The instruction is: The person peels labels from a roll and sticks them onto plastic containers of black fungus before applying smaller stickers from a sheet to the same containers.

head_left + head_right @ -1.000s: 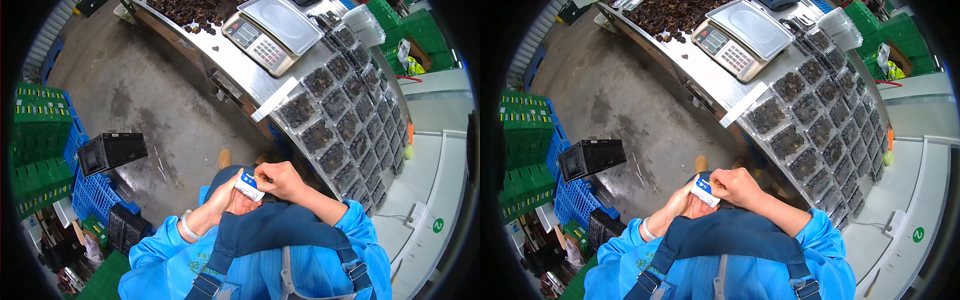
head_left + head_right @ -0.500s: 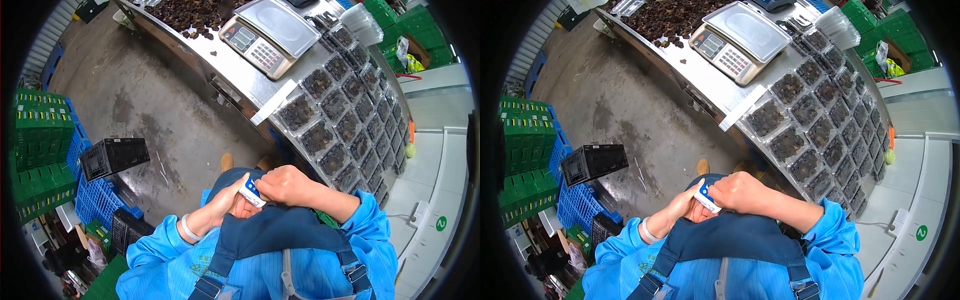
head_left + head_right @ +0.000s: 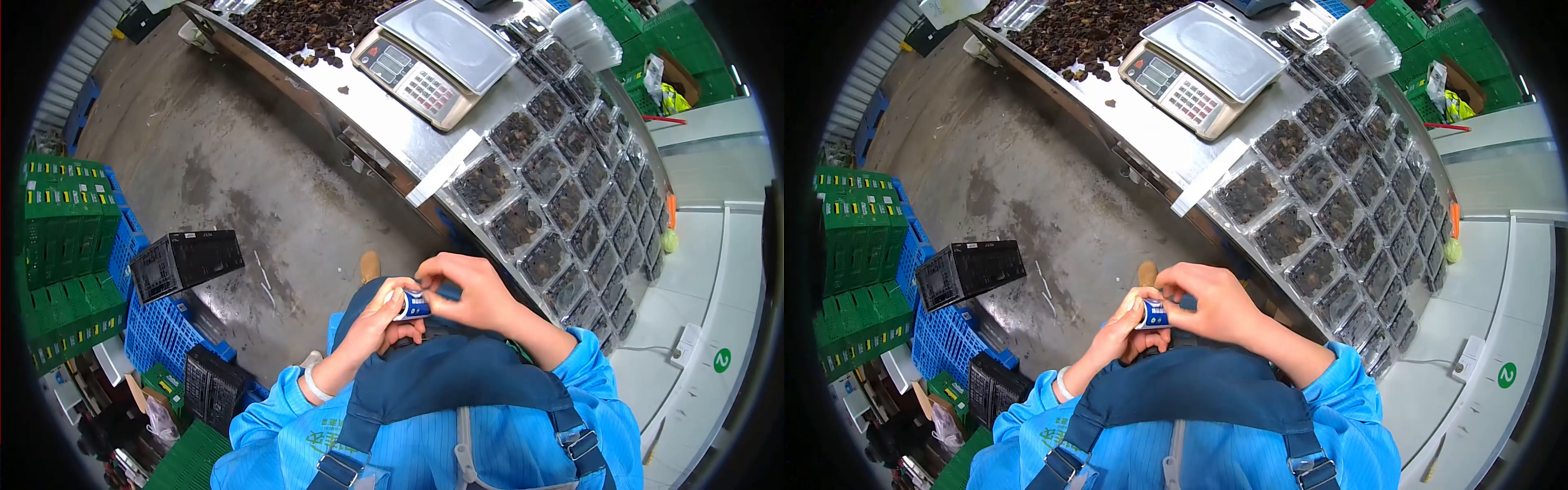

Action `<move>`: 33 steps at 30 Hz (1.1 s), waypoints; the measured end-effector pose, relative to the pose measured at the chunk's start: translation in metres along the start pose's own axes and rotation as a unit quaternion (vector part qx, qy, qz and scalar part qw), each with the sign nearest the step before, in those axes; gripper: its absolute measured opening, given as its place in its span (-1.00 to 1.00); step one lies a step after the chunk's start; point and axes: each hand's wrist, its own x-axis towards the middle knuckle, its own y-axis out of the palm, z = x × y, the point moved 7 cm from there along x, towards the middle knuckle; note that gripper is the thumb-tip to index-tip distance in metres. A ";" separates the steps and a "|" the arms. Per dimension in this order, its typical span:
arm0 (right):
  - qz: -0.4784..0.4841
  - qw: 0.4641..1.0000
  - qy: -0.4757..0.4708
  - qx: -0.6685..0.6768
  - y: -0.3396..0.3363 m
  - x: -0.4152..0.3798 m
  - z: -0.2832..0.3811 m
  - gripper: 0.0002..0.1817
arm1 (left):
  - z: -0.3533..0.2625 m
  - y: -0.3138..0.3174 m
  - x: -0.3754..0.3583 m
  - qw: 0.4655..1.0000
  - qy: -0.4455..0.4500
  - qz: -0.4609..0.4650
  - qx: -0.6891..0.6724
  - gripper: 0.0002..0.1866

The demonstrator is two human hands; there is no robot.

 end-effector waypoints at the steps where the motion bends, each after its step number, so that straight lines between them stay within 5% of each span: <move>1: -0.006 0.996 -0.047 -0.075 -0.001 0.001 0.016 -0.73 | -0.002 -0.001 0.000 1.000 0.009 -0.007 0.010 -0.56; 6: -0.055 0.968 -0.142 -0.198 0.004 -0.003 0.039 -0.76 | -0.010 -0.002 -0.002 0.999 0.026 -0.021 0.000 -0.59; 12: -0.066 0.976 -0.150 -0.142 0.007 -0.009 0.029 -0.85 | -0.014 0.003 -0.002 0.998 0.059 -0.030 0.013 -0.62; 16: -0.044 0.992 0.074 0.087 0.012 -0.012 -0.005 -0.96 | -0.017 -0.002 0.002 0.994 0.100 -0.047 -0.006 -0.60; 19: -0.022 0.928 0.193 0.318 0.034 -0.015 -0.026 -0.94 | -0.017 -0.008 0.005 0.992 0.106 -0.068 -0.015 -0.68; 23: 0.039 0.851 0.319 0.415 0.054 -0.021 -0.045 -0.90 | -0.006 -0.019 0.008 0.995 0.076 -0.065 -0.011 -0.69; 27: -0.074 0.756 0.388 0.522 0.058 -0.031 -0.056 -0.91 | -0.005 -0.021 0.006 0.992 0.080 -0.096 -0.025 -0.62; 29: -0.207 0.733 0.315 0.566 0.035 -0.034 -0.077 -0.93 | -0.013 -0.026 0.006 0.991 0.101 -0.086 -0.009 -0.60; 31: -0.305 0.819 0.289 0.390 0.000 -0.033 -0.083 -0.92 | -0.023 -0.024 0.004 0.987 0.126 -0.095 -0.012 -0.57; 33: -0.250 0.961 0.119 -0.007 -0.012 -0.043 -0.095 -0.92 | -0.035 -0.021 0.002 0.987 0.143 -0.078 -0.018 -0.56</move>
